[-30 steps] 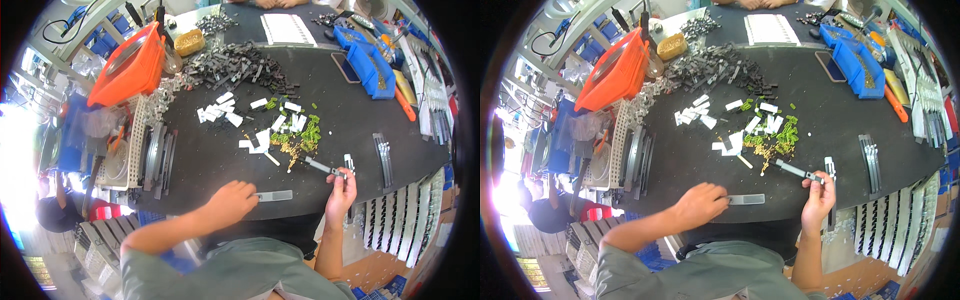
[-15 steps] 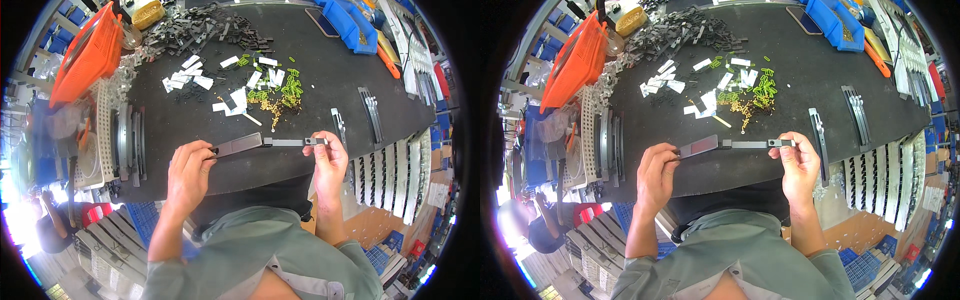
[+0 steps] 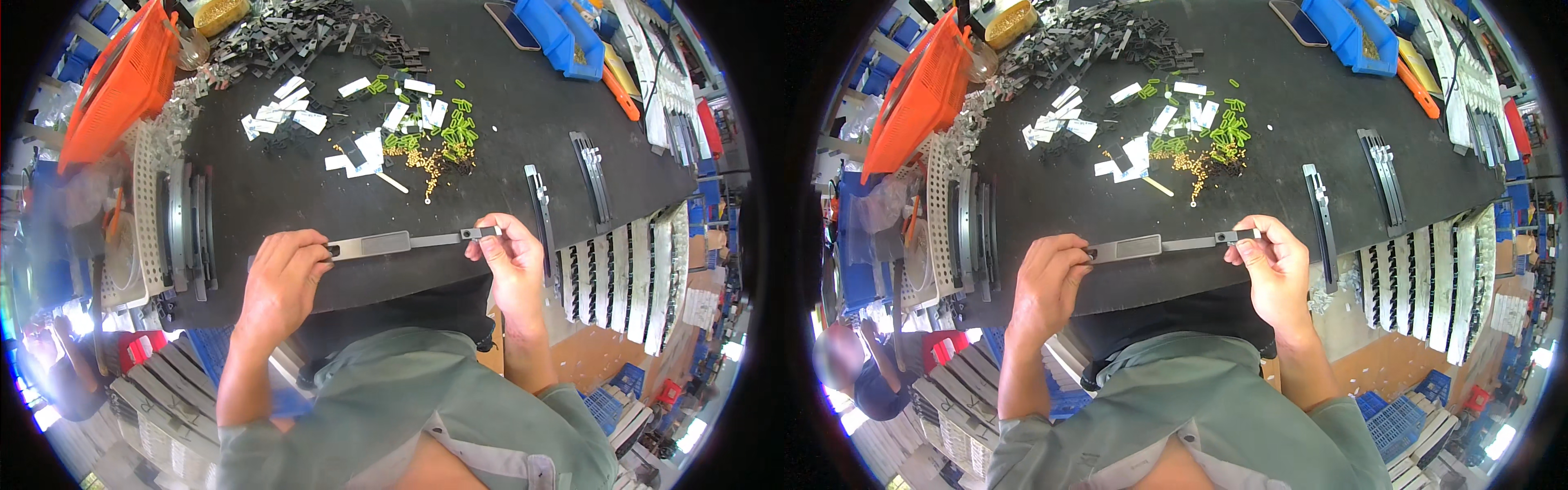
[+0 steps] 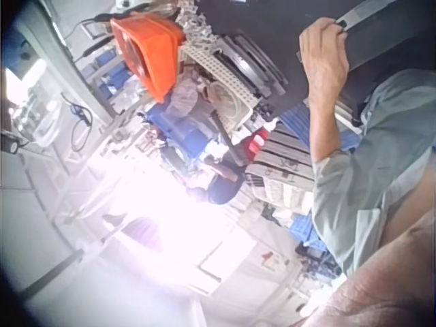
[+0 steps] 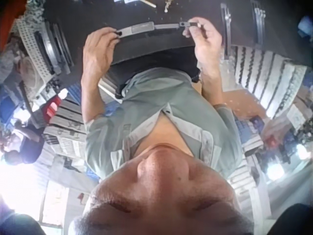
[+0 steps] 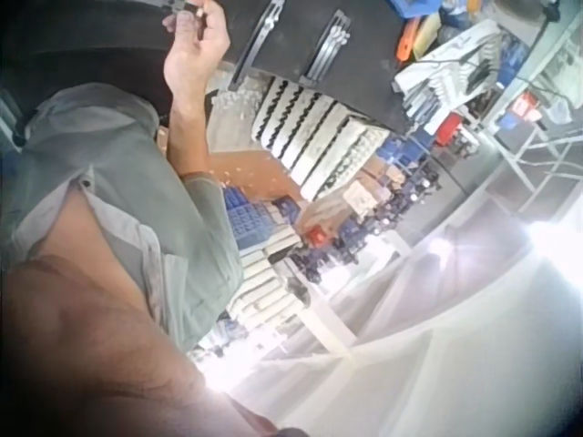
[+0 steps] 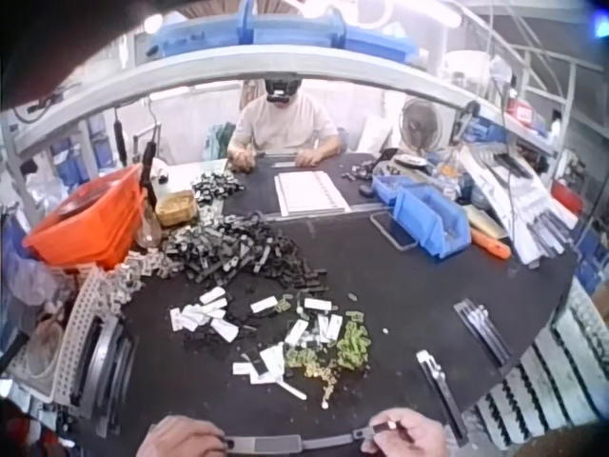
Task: Manually assembling small metal components and plastic parts at a workbench.
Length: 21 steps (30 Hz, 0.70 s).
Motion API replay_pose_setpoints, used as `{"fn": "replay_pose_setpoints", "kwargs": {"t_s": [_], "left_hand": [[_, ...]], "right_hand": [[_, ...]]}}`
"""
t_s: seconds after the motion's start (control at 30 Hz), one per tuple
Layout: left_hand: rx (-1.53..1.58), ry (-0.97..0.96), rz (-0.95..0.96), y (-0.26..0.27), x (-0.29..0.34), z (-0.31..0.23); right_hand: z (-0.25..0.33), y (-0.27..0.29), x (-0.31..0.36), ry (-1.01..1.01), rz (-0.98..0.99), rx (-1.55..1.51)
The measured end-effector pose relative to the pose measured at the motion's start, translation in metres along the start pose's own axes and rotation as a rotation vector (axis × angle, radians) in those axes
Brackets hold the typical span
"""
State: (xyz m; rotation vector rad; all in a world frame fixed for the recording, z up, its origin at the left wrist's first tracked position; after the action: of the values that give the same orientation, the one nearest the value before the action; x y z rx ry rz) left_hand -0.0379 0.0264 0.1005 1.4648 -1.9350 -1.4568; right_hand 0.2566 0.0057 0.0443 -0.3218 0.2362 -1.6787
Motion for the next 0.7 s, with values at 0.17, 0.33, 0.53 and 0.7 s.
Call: {"fn": "replay_pose_setpoints", "kwargs": {"t_s": [0.17, 0.33, 0.53, 0.7], "left_hand": [[0.051, 0.048, 0.023, -0.002, -0.001, 0.004], [0.12, 0.004, 0.077, -0.009, -0.009, -0.001], [0.062, 0.053, -0.064, -0.016, 0.002, -0.019], [0.112, 0.089, -0.08, -0.016, 0.011, -0.027]], "right_hand": [[-0.003, 0.002, -0.003, -0.028, 0.029, 0.013], [0.0, -0.009, 0.002, -0.085, 0.023, 0.093], [-0.03, -0.017, 0.002, -0.063, 0.029, -0.081], [-0.03, -0.025, 0.012, -0.057, 0.126, -0.087]]}}
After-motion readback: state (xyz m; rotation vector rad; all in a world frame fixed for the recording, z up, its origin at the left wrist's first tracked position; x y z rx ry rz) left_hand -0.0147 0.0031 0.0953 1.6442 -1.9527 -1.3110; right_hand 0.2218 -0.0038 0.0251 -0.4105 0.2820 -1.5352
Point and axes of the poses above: each hand's wrist, its own x-axis away from the middle knuckle, its own y-axis out of the back of the hand, z = x × y, the point moved 6 cm from there along -x, towards the middle knuckle, and after that the axes turned 9 degrees about -x, right-handed, at the moved point
